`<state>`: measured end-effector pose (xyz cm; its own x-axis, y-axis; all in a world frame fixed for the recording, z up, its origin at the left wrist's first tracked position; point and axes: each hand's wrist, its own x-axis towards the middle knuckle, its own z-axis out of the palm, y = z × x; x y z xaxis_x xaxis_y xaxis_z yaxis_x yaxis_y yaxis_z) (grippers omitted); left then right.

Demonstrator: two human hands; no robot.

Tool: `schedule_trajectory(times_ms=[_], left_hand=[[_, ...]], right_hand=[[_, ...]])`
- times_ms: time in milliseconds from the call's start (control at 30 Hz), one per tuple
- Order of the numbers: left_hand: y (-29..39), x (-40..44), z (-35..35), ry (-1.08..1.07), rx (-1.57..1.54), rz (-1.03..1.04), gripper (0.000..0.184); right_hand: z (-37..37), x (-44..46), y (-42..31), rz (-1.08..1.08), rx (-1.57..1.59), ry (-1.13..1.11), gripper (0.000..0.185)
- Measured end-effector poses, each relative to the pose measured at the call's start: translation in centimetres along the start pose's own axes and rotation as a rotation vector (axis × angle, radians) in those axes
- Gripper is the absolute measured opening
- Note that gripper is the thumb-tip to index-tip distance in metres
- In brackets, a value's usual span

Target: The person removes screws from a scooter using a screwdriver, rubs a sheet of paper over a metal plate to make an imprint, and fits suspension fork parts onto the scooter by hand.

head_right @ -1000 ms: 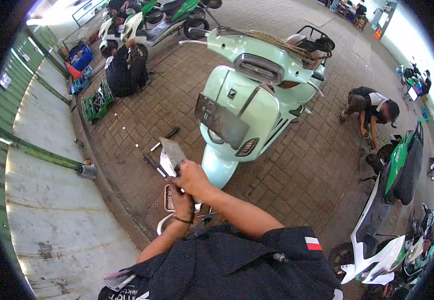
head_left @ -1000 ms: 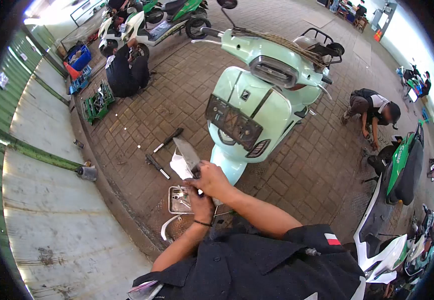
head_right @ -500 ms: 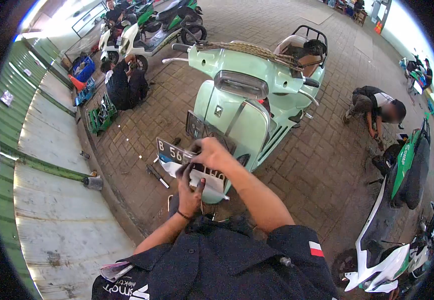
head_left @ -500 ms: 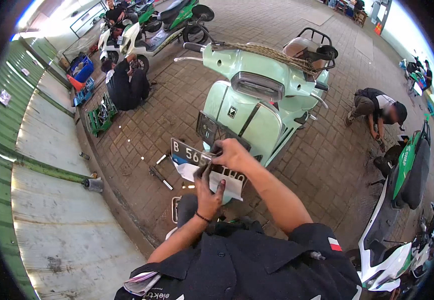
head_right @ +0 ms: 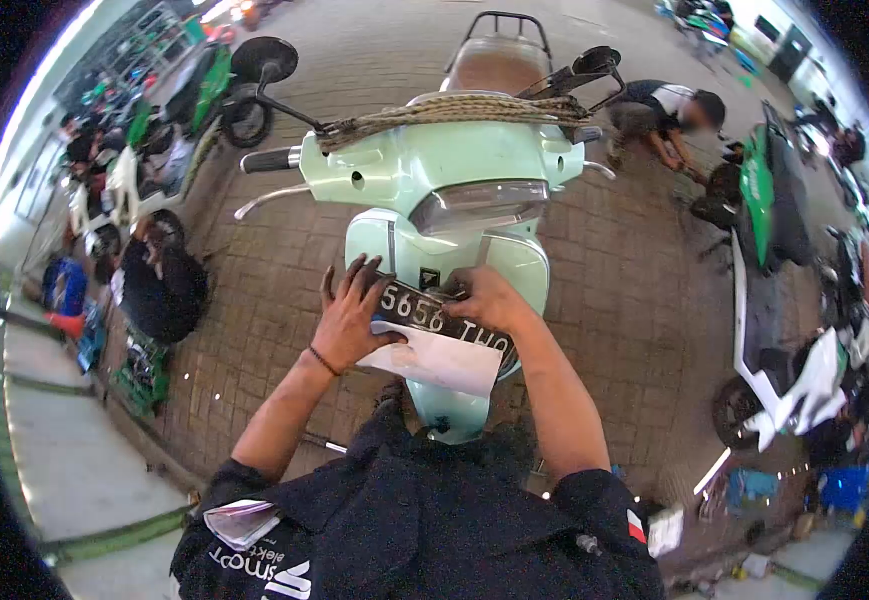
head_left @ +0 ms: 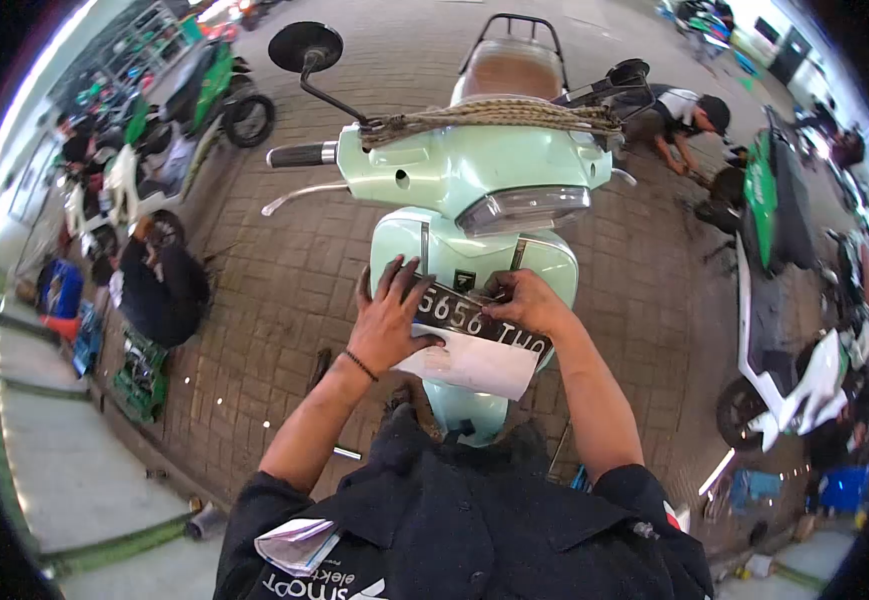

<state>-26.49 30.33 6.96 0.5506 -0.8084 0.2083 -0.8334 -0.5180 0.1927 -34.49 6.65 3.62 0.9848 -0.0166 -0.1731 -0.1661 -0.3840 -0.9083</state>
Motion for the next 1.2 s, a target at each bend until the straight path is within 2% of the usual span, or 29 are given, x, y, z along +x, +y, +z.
schedule_trajectory(times_ms=[67, 133, 167, 200, 300, 333, 433, 500, 533, 567, 633, 667, 700, 767, 800, 833, 900, 967, 1033, 1067, 1100, 1133, 1167, 1200], left_hand=[[-1.8, 1.4, 0.6, -0.043, -0.011, 0.142, 0.084], [-3.3, 2.7, 1.3, -0.077, -0.035, 0.186, 0.080], [-3.7, 3.1, 1.7, -0.112, -0.038, 0.206, 0.077], [-4.0, 3.4, 2.1, -0.054, -0.042, 0.236, 0.069], [-4.3, 3.6, 2.2, -0.113, -0.074, 0.188, 0.056], [-4.5, 3.6, 2.5, -0.112, -0.071, 0.199, 0.056], [-4.9, 2.3, 4.2, -0.086, -0.097, 0.217, 0.054], [-5.0, 1.5, 5.1, -0.177, -0.119, 0.168, 0.056], [-4.7, 1.0, 4.9, -0.112, -0.154, 0.167, 0.045], [-4.9, 0.8, 5.3, -0.109, -0.146, 0.175, 0.045], [-5.7, 0.9, 6.0, -0.193, -0.178, 0.063, 0.033], [-6.0, 1.0, 5.7, -0.220, -0.282, 0.024, 0.025], [-6.2, 1.1, 5.6, -0.224, -0.280, 0.025, 0.025], [-6.8, 1.2, 5.5, -0.322, -0.317, 0.114, 0.023], [-7.1, 1.2, 5.9, -0.379, -0.301, 0.196, 0.023], [-7.3, 1.0, 6.3, -0.381, -0.295, 0.200, 0.023], [-7.6, 1.0, 7.3, -0.250, -0.448, 0.270, 0.023], [-8.5, 1.6, 8.0, -0.308, -0.425, 0.255, 0.026], [-9.5, 2.3, 8.7, -0.347, -0.356, 0.601, 0.030], [-8.5, 2.0, 5.8, -0.468, -0.635, 0.413, 0.030], [-8.5, 1.8, 5.6, -0.465, -0.633, 0.413, 0.030], [-8.6, 1.8, 5.5, -0.545, -0.751, 0.295, 0.030], [-8.8, 1.7, 5.2, -0.623, -0.866, 0.172, 0.030], [-9.2, 1.7, 5.2, -0.619, -0.862, 0.168, 0.030]], right_hand=[[0.3, -0.3, -1.4, 0.001, -0.081, 0.054, 0.034], [0.3, 0.1, -1.9, -0.007, -0.159, 0.106, 0.035], [0.1, 0.6, -1.6, 0.015, -0.199, 0.081, 0.036], [0.1, 0.7, -1.3, 0.041, -0.234, 0.047, 0.037], [0.1, 1.5, -1.5, 0.029, -0.255, -0.006, 0.038], [0.0, 1.4, -2.4, 0.017, -0.344, -0.021, 0.037], [0.3, 2.1, -2.9, -0.047, -0.308, 0.004, 0.035], [1.2, 2.1, -4.0, -0.019, -0.273, 0.027, 0.032], [2.1, 2.3, -3.9, -0.200, -0.345, 0.093, 0.030], [2.9, 2.4, -4.7, -0.384, -0.418, 0.162, 0.028], [3.6, 1.7, -6.2, -0.444, -0.447, 0.175, 0.025], [3.8, 1.4, -6.8, -0.456, -0.284, 0.253, 0.022], [3.8, 1.0, -7.4, -0.464, -0.120, 0.325, 0.019], [3.1, 1.4, -8.4, -0.521, -0.149, 0.399, 0.015], [3.1, 2.1, -8.0, -0.541, -0.317, 0.478, 0.014], [3.1, 2.5, -7.6, -0.559, -0.489, 0.560, 0.013], [3.2, 2.5, -6.9, -0.568, -0.574, 0.570, 0.013], [3.9, 2.4, -6.1, -0.518, -0.650, 0.598, 0.013], [4.9, 2.4, -5.1, -0.471, -0.694, 0.622, 0.017], [5.5, 2.6, -4.4, -0.509, -0.695, 0.683, 0.019], [6.0, 2.7, -3.8, -0.547, -0.695, 0.746, 0.021], [6.2, 2.7, -3.9, -0.436, -0.727, 0.673, 0.036], [6.3, 2.5, -3.9, -0.442, -0.725, 0.674, 0.036], [6.4, 2.5, -4.0, -0.457, -0.786, 0.682, 0.045]])
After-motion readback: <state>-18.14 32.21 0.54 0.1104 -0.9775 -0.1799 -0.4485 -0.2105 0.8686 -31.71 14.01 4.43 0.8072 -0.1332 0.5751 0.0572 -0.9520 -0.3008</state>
